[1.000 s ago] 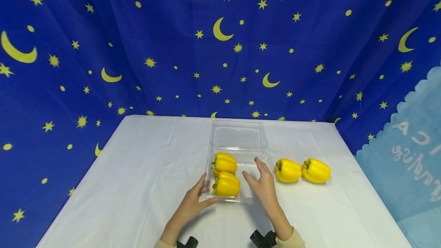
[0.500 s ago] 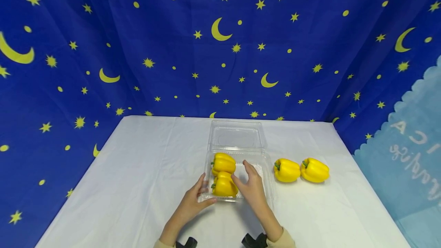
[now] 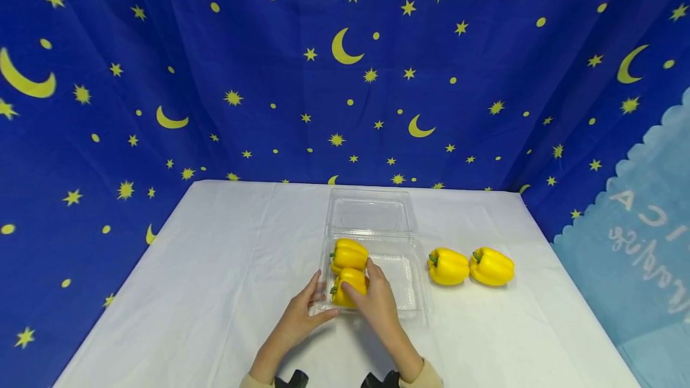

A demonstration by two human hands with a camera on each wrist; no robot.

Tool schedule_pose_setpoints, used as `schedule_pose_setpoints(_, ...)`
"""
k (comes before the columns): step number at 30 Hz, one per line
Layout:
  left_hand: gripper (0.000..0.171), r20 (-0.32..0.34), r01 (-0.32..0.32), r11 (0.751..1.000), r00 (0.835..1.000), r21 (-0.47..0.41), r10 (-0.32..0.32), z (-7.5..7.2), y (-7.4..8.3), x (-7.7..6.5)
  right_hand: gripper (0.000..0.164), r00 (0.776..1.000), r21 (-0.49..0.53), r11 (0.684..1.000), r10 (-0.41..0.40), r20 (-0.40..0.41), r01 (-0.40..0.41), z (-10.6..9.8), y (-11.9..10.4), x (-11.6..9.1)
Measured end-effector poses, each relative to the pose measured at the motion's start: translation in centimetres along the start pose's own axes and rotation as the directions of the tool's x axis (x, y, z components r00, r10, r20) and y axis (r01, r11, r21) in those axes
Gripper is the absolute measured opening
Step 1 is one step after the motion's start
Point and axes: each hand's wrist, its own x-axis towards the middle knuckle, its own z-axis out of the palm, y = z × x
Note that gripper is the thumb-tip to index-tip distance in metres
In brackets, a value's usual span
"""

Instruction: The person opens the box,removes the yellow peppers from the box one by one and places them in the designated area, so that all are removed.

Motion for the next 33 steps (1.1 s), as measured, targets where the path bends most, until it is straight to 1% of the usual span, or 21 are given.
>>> schedule_pose_setpoints(5, 0.092, -0.002, -0.012, 1.0, 1.0, 0.002, 0.012, 0.0, -0.1, 0.0, 0.073, 1.0, -0.03, 0.999, 0.014, 0.016, -0.013, 0.4, -0.2, 0.0)
schedule_pose_setpoints(10, 0.093, -0.002, -0.006, 1.0, 1.0, 0.013, 0.006, 0.0, 0.0, 0.0, 0.07, 0.997, -0.063, 0.997, 0.042, 0.066, -0.038, 0.7, -0.1, -0.1)
schedule_pose_setpoints(14, 0.094, -0.005, -0.016, 1.0, 1.0, 0.021, 0.016, 0.1, 0.0, 0.0, 0.065, 0.996, -0.096, 0.995, 0.032, 0.088, -0.023, 1.0, 0.0, -0.2)
schedule_pose_setpoints(18, 0.093, -0.011, -0.026, 0.999, 1.0, 0.022, 0.026, 0.1, -0.1, -0.1, 0.066, 0.996, -0.124, 0.992, 0.025, 0.085, -0.014, 1.2, 0.1, -0.2)
schedule_pose_setpoints(22, 0.093, -0.016, -0.022, 1.0, 1.0, 0.01, 0.022, 0.0, 0.0, -0.1, 0.066, 0.997, -0.122, 0.993, 0.013, 0.076, -0.004, 1.2, 0.1, -0.2)
schedule_pose_setpoints(29, 0.092, -0.003, -0.027, 0.999, 1.0, -0.035, 0.026, 0.0, 0.0, -0.1, 0.063, 0.998, -0.08, 0.996, 0.031, 0.059, -0.026, 0.9, 0.3, -0.3)
schedule_pose_setpoints(33, 0.091, 0.001, -0.025, 0.999, 1.0, -0.041, 0.026, 0.1, 0.1, 0.0, 0.064, 0.998, -0.074, 0.997, 0.036, 0.056, -0.032, 0.7, 0.5, -0.2)
